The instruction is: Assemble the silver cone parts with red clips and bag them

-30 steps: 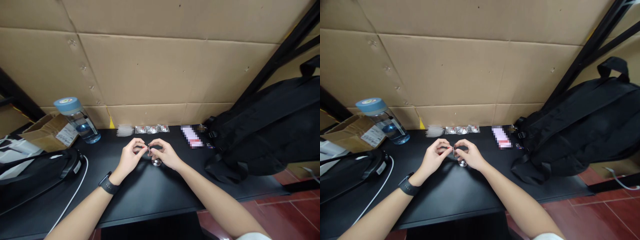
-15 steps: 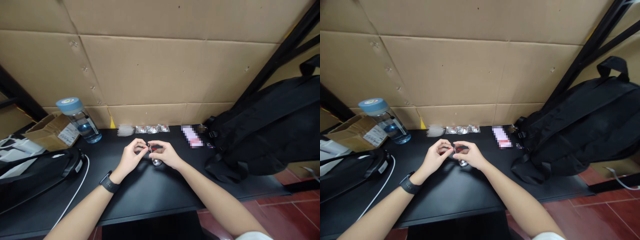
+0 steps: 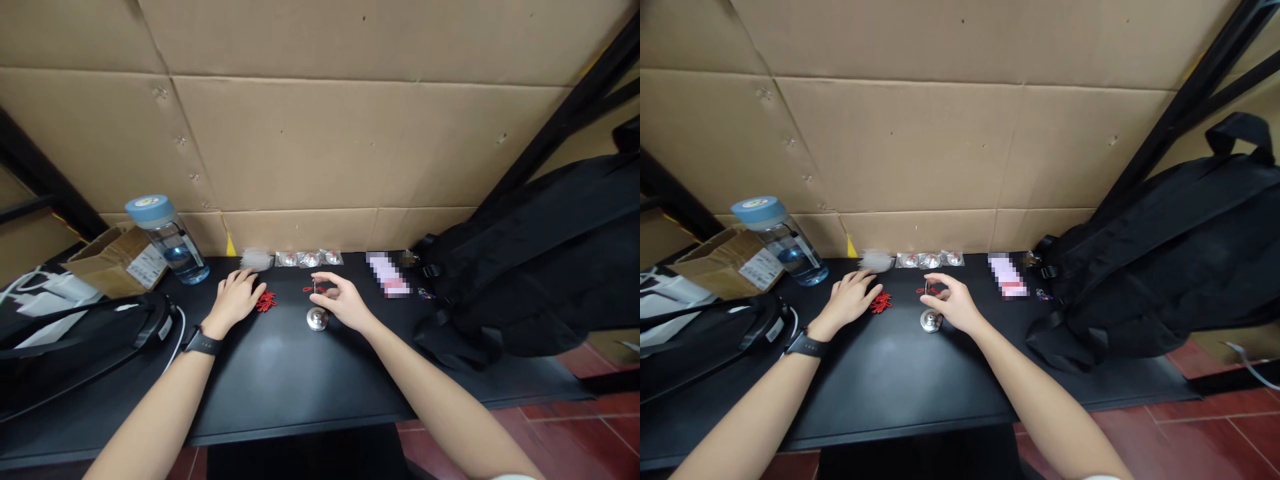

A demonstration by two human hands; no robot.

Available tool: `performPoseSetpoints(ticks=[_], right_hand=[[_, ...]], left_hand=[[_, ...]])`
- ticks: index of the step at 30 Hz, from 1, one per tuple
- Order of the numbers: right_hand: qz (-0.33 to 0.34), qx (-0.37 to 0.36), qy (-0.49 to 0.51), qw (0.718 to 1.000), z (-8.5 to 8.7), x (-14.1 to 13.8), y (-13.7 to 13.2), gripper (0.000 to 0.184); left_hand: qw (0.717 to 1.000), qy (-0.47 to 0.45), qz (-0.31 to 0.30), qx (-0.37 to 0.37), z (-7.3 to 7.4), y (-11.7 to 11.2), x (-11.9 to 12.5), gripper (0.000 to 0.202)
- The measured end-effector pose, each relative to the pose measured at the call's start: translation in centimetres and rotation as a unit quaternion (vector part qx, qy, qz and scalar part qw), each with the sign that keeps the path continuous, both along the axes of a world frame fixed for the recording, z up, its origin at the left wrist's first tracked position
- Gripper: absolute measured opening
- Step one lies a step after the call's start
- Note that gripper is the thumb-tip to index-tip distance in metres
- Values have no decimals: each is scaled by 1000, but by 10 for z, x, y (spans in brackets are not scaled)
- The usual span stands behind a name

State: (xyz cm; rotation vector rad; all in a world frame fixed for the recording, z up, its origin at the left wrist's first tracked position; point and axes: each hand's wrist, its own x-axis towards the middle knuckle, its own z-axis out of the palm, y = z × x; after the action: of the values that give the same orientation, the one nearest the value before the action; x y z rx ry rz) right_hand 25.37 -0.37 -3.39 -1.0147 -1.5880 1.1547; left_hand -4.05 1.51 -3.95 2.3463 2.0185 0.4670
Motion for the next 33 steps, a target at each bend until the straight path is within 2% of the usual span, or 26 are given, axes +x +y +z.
performPoseSetpoints(ticks=[7, 14, 21, 27, 30, 33], right_hand=[[-22, 3, -8, 1000, 0, 4, 3, 48], [-18, -1, -4, 1000, 2, 5, 4, 49], [-19, 4, -15, 1000, 2, 5, 4, 49], [-15, -2, -19, 1000, 1, 5, 4, 48], [-12, -1, -12, 1000, 1, 5, 4, 49], [-4, 3, -12, 1000, 0, 6, 5, 50]], left_hand=[[1000, 22, 1, 14, 6, -1, -4, 44], [999, 25, -14, -18, -2, 2, -2, 51], [999, 39, 3, 25, 10, -1, -3, 49], [999, 40, 5, -16, -2, 2, -3, 50], [1000, 23, 3, 2, -2, 3, -3, 49], [998, 13, -2, 54, 9, 0, -2, 43]])
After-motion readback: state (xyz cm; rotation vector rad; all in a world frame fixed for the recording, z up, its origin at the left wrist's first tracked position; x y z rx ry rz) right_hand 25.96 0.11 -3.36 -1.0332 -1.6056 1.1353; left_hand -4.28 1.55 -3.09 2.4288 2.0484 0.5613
